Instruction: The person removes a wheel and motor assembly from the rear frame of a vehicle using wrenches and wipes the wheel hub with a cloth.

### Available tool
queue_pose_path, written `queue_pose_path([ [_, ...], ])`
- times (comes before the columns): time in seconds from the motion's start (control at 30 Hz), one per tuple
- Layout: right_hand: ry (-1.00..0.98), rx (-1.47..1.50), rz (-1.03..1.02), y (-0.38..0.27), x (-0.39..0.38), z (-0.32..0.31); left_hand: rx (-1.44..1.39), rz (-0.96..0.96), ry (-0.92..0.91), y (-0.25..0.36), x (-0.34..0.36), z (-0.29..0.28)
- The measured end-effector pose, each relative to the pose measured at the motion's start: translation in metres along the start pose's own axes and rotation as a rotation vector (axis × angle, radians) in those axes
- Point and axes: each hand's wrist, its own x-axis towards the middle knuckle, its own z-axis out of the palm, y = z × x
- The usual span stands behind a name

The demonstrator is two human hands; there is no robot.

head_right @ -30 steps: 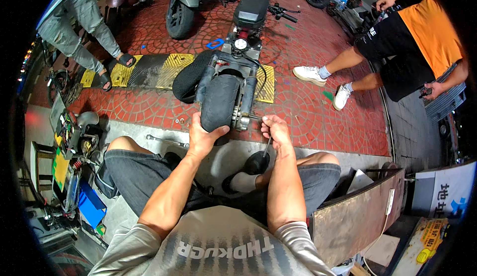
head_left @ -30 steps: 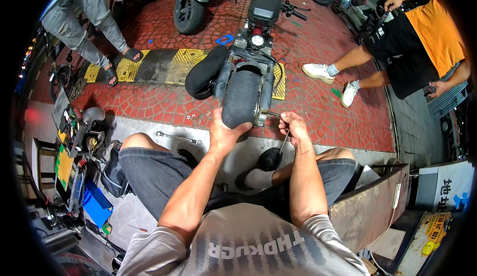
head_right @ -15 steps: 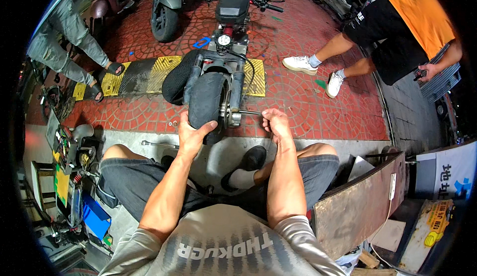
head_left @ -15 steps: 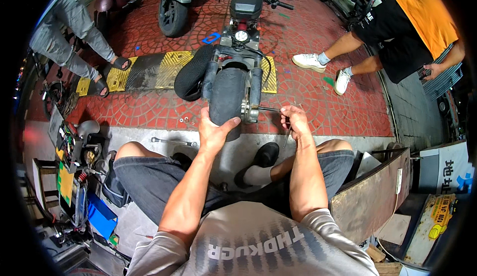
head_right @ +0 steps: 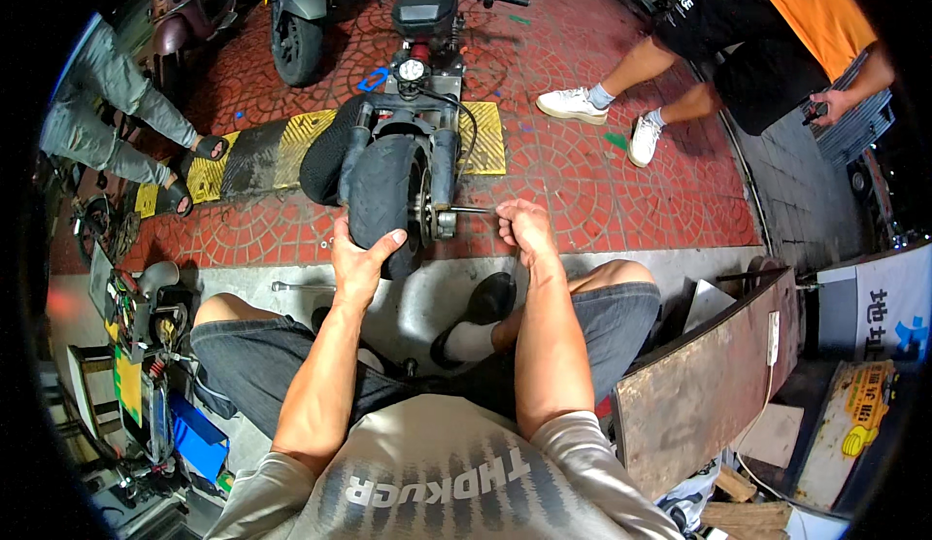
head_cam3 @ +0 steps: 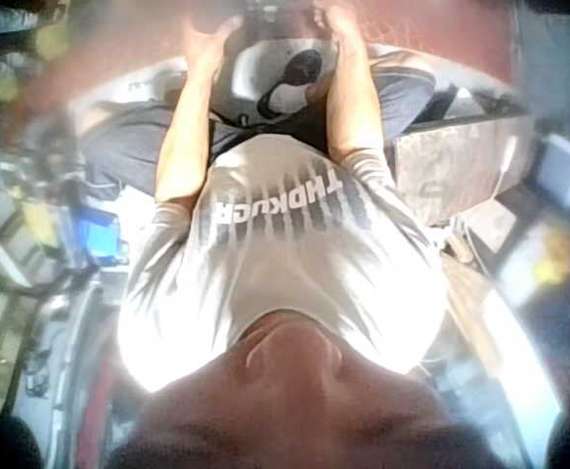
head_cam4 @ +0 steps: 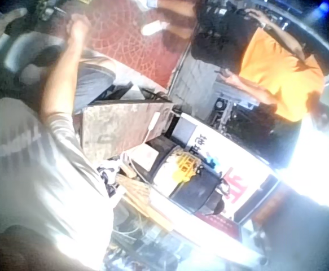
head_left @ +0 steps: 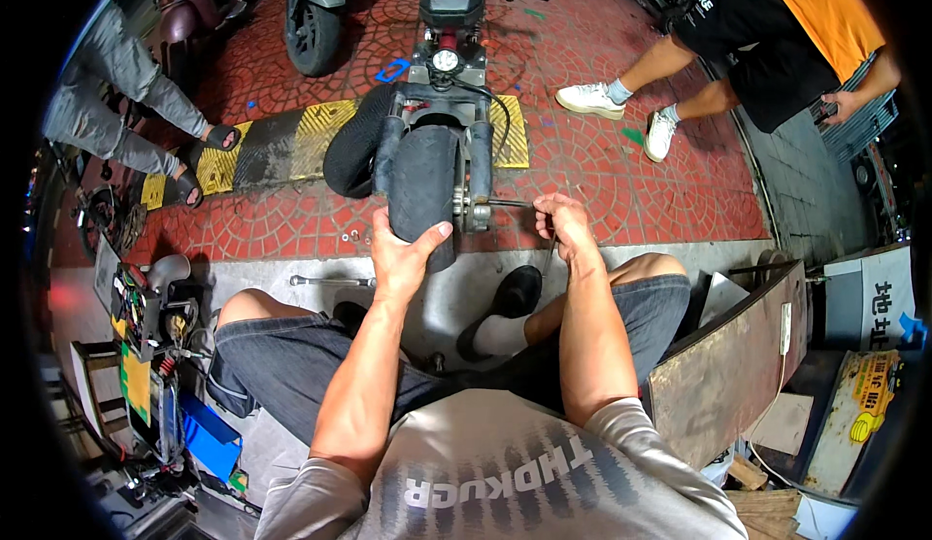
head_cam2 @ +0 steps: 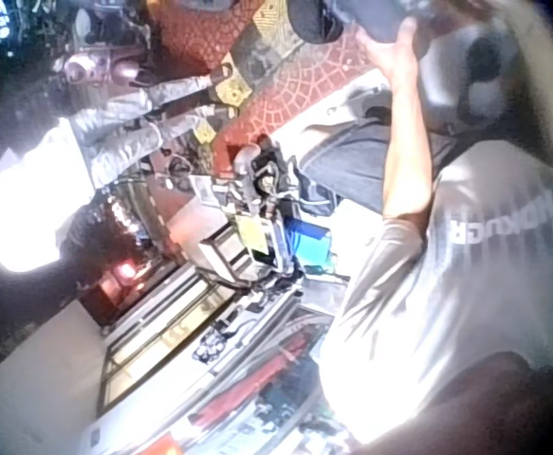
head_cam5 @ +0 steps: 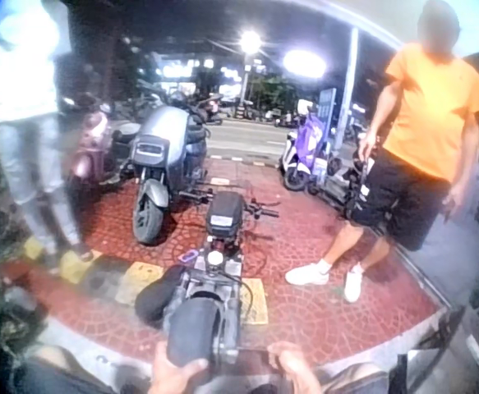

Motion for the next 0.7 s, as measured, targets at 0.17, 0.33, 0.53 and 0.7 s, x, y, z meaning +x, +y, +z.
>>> queue_pose_path([
  [0.17,-0.029,0.013,-0.039,0.0010,0.0018,0.0009,-0.054,-0.023,-0.016,0.0041,0.0011,0.0001],
  [0.33,-0.019,0.032,-0.075,0.0041,0.0035,0.0010,-0.076,-0.043,-0.042,0.0035,0.0051,-0.0001],
  [0.53,0.012,0.034,-0.058,0.0071,0.0044,0.0009,-0.008,-0.011,-0.012,0.0070,0.0051,0.0019],
  [0.7,-0.004,0.030,-0.113,0.0065,0.0004,0.0038,0.003,-0.037,-0.018,0.0067,0.0082,0.0005],
])
